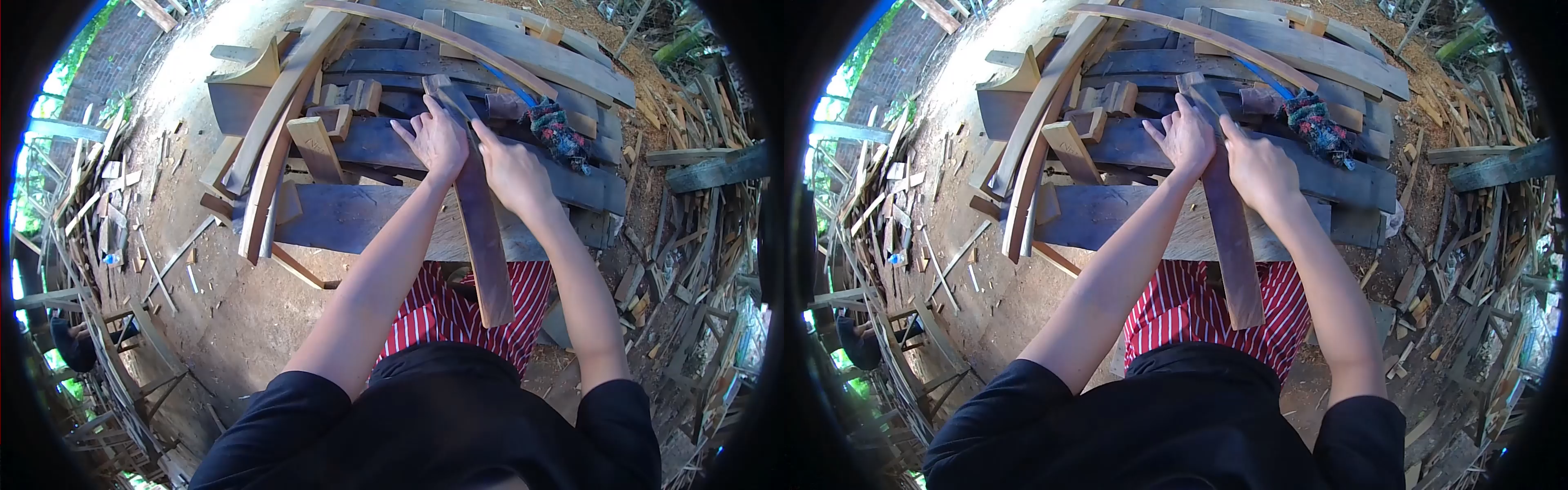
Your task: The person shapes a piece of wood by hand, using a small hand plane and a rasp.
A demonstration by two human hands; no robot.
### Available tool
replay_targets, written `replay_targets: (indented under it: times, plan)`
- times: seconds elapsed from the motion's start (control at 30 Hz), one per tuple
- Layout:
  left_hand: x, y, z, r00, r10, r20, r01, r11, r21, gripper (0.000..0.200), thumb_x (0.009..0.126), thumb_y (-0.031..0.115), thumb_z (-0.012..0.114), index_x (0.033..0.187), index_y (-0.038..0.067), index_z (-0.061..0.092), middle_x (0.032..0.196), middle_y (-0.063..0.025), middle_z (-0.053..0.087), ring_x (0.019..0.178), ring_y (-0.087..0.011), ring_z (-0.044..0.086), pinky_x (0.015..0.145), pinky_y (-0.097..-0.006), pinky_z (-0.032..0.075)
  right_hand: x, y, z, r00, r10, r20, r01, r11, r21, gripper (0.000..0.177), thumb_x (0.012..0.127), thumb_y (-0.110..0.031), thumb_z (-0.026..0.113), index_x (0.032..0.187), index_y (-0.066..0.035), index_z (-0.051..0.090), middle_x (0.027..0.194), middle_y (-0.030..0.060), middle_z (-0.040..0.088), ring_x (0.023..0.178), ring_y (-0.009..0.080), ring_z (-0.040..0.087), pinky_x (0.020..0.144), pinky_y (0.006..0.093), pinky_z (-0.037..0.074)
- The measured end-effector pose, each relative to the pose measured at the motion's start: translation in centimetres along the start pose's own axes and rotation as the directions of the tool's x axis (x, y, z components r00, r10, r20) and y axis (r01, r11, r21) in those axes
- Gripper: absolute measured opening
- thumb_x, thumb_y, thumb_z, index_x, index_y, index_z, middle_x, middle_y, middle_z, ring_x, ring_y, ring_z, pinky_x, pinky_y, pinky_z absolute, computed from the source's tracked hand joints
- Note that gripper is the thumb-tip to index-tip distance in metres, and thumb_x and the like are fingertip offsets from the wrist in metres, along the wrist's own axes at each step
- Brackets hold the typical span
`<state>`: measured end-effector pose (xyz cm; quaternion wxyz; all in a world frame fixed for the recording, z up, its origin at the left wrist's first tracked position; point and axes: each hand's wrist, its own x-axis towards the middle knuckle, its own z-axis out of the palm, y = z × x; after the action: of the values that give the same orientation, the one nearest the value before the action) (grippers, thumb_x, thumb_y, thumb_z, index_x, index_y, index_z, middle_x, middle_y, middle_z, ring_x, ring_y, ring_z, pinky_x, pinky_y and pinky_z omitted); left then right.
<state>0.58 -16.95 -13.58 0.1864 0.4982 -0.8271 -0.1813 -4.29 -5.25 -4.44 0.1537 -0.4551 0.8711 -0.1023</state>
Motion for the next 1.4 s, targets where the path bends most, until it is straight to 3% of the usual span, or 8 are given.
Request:
replay_targets:
  times: [0.37, 0.4, 0.57, 0.67, 0.8, 1.13, 1.3, 1.4]
  plan:
    - [0.3, -0.4, 1.0, 0.997, 0.003, -0.082, -0.006, 0.999, -0.04, 0.058, 0.088, 0.019, 0.055, 0.138, -0.005, 0.038, 0.103, -0.0163, 0.066, 0.115, -0.0326, 0.054, 0.116, -0.0607, 0.004, -1.1, -0.2, -0.9, 0.998, 0.04, 0.04, -0.04, 0.999, -0.005, 0.041, 0.099, -0.029, 0.043, 0.14, -0.024, 0.048, 0.094, 0.0237, 0.069, 0.089, 0.0425, 0.068, 0.078, 0.053, 0.055]
    - [0.4, 0.2, -0.9, 0.991, -0.05, 0.127, 0.05, 0.999, 0.008, 0.058, 0.096, 0.028, 0.044, 0.145, 0.0, 0.033, 0.116, -0.0154, 0.064, 0.125, -0.0315, 0.048, 0.116, -0.0611, 0.002, 0.0, 0.1, -0.1, 1.0, -0.005, -0.02, 0.007, 0.998, 0.06, 0.042, 0.099, -0.029, 0.043, 0.14, -0.024, 0.047, 0.094, 0.0237, 0.069, 0.088, 0.0423, 0.068, 0.077, 0.0529, 0.055]
    - [0.7, 0.6, -0.9, 0.996, -0.024, 0.084, 0.023, 1.0, 0.014, 0.057, 0.096, 0.028, 0.044, 0.145, 0.0, 0.033, 0.116, -0.015, 0.065, 0.125, -0.0308, 0.048, 0.116, -0.0614, 0.003, -0.3, 0.8, 0.9, 0.998, -0.01, -0.07, 0.013, 0.999, 0.039, 0.042, 0.099, -0.029, 0.044, 0.141, -0.024, 0.048, 0.093, 0.0239, 0.069, 0.087, 0.0421, 0.068, 0.077, 0.053, 0.055]
    - [0.2, 0.1, -0.5, 0.991, -0.074, 0.116, 0.071, 0.997, 0.032, 0.057, 0.096, 0.028, 0.044, 0.144, 0.0, 0.034, 0.116, -0.0152, 0.065, 0.125, -0.0311, 0.049, 0.116, -0.0617, 0.004, -1.1, -0.2, -0.4, 0.994, 0.059, 0.089, -0.059, 0.998, -0.004, 0.042, 0.099, -0.029, 0.044, 0.141, -0.024, 0.048, 0.094, 0.0239, 0.069, 0.087, 0.0424, 0.068, 0.077, 0.0537, 0.055]
    - [0.3, 0.3, -0.7, 0.997, -0.031, 0.067, 0.032, 0.999, -0.005, 0.062, 0.088, 0.02, 0.056, 0.142, -0.004, 0.034, 0.111, -0.0158, 0.065, 0.119, -0.0319, 0.052, 0.117, -0.0592, 0.004, 1.3, 0.3, 1.2, 0.998, 0.006, -0.058, -0.001, 0.997, 0.078, 0.042, 0.099, -0.029, 0.043, 0.141, -0.025, 0.047, 0.094, 0.0252, 0.069, 0.086, 0.0432, 0.068, 0.076, 0.0547, 0.054]
    - [0.5, 0.0, -0.2, 1.0, 0.003, -0.007, -0.003, 1.0, -0.014, 0.058, 0.089, 0.023, 0.055, 0.138, -0.004, 0.037, 0.104, -0.0169, 0.066, 0.115, -0.0333, 0.054, 0.116, -0.0606, 0.005, 4.5, -0.7, 1.9, 0.995, -0.023, -0.1, 0.027, 0.999, 0.038, 0.042, 0.099, -0.029, 0.044, 0.141, -0.025, 0.044, 0.09, 0.0239, 0.07, 0.086, 0.04, 0.07, 0.074, 0.0533, 0.056]
    - [0.2, 0.3, -0.5, 0.997, -0.05, 0.052, 0.051, 0.999, -0.019, 0.051, 0.096, 0.025, 0.044, 0.141, 0.001, 0.037, 0.111, -0.0148, 0.066, 0.12, -0.0324, 0.052, 0.116, -0.0601, 0.006, 0.2, -0.4, -0.1, 0.995, 0.036, 0.097, -0.03, 0.997, -0.065, 0.046, 0.099, -0.028, 0.045, 0.145, -0.025, 0.041, 0.09, 0.024, 0.07, 0.084, 0.04, 0.07, 0.076, 0.0525, 0.056]
    - [0.3, 0.3, -1.0, 0.998, -0.015, 0.066, 0.014, 1.0, 0.021, 0.05, 0.096, 0.024, 0.043, 0.14, 0.0, 0.038, 0.111, -0.0151, 0.066, 0.12, -0.0324, 0.052, 0.116, -0.0606, 0.006, 2.4, -0.1, 1.0, 0.999, 0.004, -0.042, -0.002, 0.998, 0.067, 0.043, 0.099, -0.032, 0.045, 0.142, -0.027, 0.046, 0.09, 0.0248, 0.069, 0.086, 0.0426, 0.068, 0.076, 0.0529, 0.055]
